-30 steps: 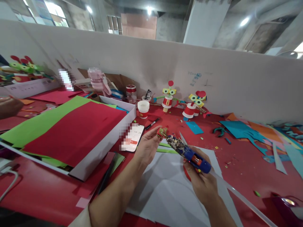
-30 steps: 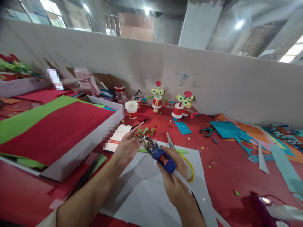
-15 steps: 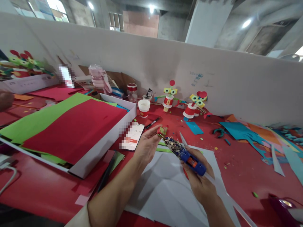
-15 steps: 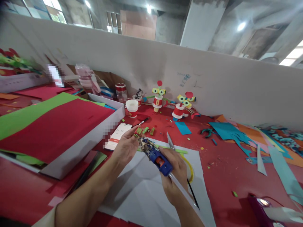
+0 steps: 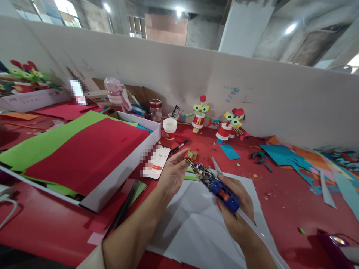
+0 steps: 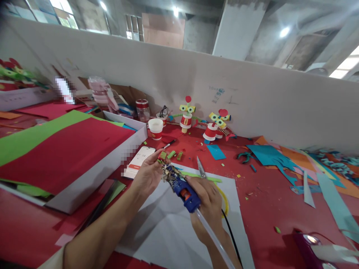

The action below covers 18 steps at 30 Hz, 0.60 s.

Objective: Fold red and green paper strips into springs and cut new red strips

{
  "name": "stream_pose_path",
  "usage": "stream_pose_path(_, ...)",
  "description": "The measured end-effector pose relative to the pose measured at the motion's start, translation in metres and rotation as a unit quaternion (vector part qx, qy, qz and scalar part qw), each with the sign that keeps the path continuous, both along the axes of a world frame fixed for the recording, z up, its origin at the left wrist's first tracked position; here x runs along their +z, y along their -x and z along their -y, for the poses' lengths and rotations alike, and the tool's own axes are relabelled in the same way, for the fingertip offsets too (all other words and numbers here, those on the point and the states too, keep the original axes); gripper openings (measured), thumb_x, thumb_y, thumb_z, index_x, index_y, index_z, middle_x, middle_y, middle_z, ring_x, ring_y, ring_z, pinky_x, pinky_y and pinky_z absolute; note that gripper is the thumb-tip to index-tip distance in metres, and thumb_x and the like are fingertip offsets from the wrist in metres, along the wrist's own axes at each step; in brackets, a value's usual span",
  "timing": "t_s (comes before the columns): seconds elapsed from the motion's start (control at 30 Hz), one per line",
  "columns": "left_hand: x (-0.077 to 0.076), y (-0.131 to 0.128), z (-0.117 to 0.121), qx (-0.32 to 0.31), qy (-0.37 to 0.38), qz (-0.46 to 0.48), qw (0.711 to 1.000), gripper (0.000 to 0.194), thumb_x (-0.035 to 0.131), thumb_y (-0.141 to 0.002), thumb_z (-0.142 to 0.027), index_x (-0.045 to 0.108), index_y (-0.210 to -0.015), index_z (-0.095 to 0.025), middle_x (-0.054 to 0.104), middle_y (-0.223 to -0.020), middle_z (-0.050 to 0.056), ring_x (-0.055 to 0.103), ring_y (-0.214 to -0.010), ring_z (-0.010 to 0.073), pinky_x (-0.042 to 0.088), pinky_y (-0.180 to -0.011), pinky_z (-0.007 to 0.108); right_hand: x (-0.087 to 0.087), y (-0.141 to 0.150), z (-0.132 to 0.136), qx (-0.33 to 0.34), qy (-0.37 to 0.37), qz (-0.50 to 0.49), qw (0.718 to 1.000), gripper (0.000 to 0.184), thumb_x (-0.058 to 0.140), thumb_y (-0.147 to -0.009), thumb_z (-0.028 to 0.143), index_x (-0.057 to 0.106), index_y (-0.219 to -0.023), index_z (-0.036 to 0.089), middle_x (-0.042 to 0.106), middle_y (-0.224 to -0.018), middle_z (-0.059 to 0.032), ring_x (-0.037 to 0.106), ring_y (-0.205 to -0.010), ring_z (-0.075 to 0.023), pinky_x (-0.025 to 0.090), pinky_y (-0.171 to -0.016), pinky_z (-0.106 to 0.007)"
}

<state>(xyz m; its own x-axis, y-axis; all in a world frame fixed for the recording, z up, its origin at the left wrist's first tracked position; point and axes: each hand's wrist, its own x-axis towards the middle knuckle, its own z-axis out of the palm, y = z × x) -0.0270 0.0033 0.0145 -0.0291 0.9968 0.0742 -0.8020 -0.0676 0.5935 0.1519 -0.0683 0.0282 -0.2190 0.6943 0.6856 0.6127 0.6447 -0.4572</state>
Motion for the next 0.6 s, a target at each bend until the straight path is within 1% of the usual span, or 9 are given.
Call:
stream_pose_path(0.2, 0.0017, 0.0002, 0.0018, 0.002, 0.005, -0.006, 1.0, 0.033, 0.084, -0.052, -0.02, 0.074, -0.084, -0.023, 0.072, -0.078, 0.0, 0.066, -0.079, 0.0162, 0.046, -0.086, 0.033, 0.0011, -0.0006, -0.0014, 0.006, -0.036, 0.031, 0.999, 0.06, 0.053, -0.079, 0.007, 0.042, -0.133, 0.033, 0.064, -0.109, -0.0059, 0.061, -0.097, -0.0238, 0.049, -0.081, -0.041)
stream_pose_path(0.4, 0.0022, 0.0005, 0.0018, -0.005, 0.005, 0.011, 1.0, 0.035, 0.085, -0.051, -0.02, 0.074, -0.084, -0.022, 0.072, -0.076, -0.001, 0.065, -0.076, 0.0134, 0.046, -0.084, 0.029, 0.0014, -0.0006, -0.0019, 0.003, -0.034, 0.021, 0.999, 0.056, 0.052, -0.079, 0.008, 0.046, -0.13, 0.03, 0.064, -0.107, -0.0064, 0.062, -0.096, -0.0234, 0.05, -0.081, -0.04)
stream_pose_path(0.5, 0.002, 0.0003, 0.0011, -0.007, 0.005, 0.018, 1.0, 0.034, 0.085, -0.052, -0.021, 0.074, -0.084, -0.021, 0.072, -0.078, 0.0, 0.065, -0.077, 0.0136, 0.045, -0.087, 0.03, -0.0031, -0.0004, -0.0004, 0.001, -0.011, 0.002, 1.0, 0.049, 0.053, -0.081, 0.011, 0.049, -0.127, 0.03, 0.065, -0.108, -0.0069, 0.062, -0.098, -0.024, 0.05, -0.082, -0.042)
stream_pose_path(0.6, 0.0019, 0.0011, 0.0008, -0.01, 0.003, 0.02, 1.0, 0.029, 0.083, -0.056, -0.022, 0.074, -0.083, -0.02, 0.073, -0.078, 0.001, 0.065, -0.078, 0.0147, 0.045, -0.09, 0.033, -0.0076, 0.0002, 0.0004, -0.042, 0.041, -0.043, 0.997, 0.038, 0.055, -0.083, 0.022, 0.054, -0.12, 0.029, 0.065, -0.107, -0.007, 0.062, -0.098, -0.0256, 0.051, -0.083, -0.043)
